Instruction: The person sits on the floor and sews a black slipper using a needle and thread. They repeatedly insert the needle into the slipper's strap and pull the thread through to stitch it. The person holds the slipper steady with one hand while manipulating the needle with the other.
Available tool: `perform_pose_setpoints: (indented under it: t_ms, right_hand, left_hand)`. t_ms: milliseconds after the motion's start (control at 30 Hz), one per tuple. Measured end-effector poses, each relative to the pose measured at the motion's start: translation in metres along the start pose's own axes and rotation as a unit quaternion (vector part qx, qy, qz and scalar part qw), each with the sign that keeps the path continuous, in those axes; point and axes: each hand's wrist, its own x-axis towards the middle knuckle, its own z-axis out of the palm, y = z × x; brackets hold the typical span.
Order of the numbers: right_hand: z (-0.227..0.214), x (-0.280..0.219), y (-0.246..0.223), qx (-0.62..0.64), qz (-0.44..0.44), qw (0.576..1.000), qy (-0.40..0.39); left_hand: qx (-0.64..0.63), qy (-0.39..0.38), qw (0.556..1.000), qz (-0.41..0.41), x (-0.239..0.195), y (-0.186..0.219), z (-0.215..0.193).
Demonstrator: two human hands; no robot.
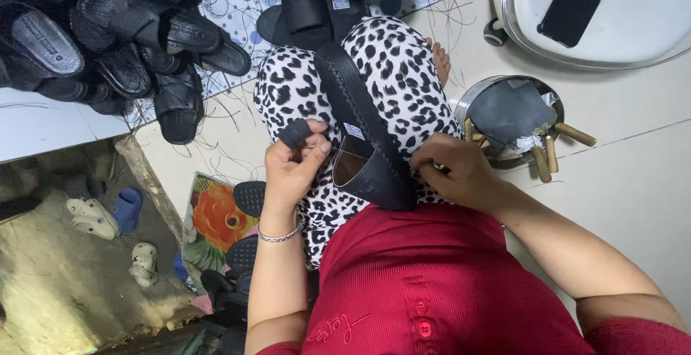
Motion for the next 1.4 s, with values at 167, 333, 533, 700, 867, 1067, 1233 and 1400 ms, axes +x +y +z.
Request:
perform_pose_setpoints:
  t_ms: [167, 333, 533, 700, 867, 1067, 1233, 1400]
  right_hand:
    - [0.003, -0.001, -0.005, -0.041, -0.092, 0.994, 0.043]
    - [0.011, -0.009, 0.005, -0.075, -0.11, 0.989, 0.068]
    - [0.015, -0.015, 0.016, -0.121, -0.147, 0.977, 0.093]
    - [0.009, 0.0, -0.003, -0.192, -0.18, 0.961, 0.086]
    - [0.015, -0.002, 0.022, -0.219, -0.127, 0.963, 0.093]
    - [0.02, -0.007, 0.036, -0.172, -0.105, 0.972, 0.123]
    - [0.015, -0.013, 0.04, -0.158, -0.145, 0.97, 0.115]
    - [0.017, -0.003, 0.011, -0.202, -0.196, 0.951, 0.127]
  left_hand:
    - [-0.016, 0.001, 1.0, 0.009, 0.001, -0.007, -0.003]
    - [-0.034, 0.005, 0.999, 0.01, 0.001, -0.013, -0.004]
    - [-0.038, 0.01, 0.999, 0.016, 0.0, -0.012, -0.004]
    - [-0.048, 0.015, 0.999, 0.014, 0.001, -0.016, -0.003]
    - [-0.051, 0.017, 0.998, 0.027, 0.001, -0.018, -0.004]
    - [-0.066, 0.019, 0.997, 0.026, 0.001, -0.022, -0.007]
    - [-0.077, 0.018, 0.997, 0.023, 0.0, -0.028, -0.006]
    - [-0.084, 0.022, 0.996, 0.018, 0.001, -0.034, -0.008]
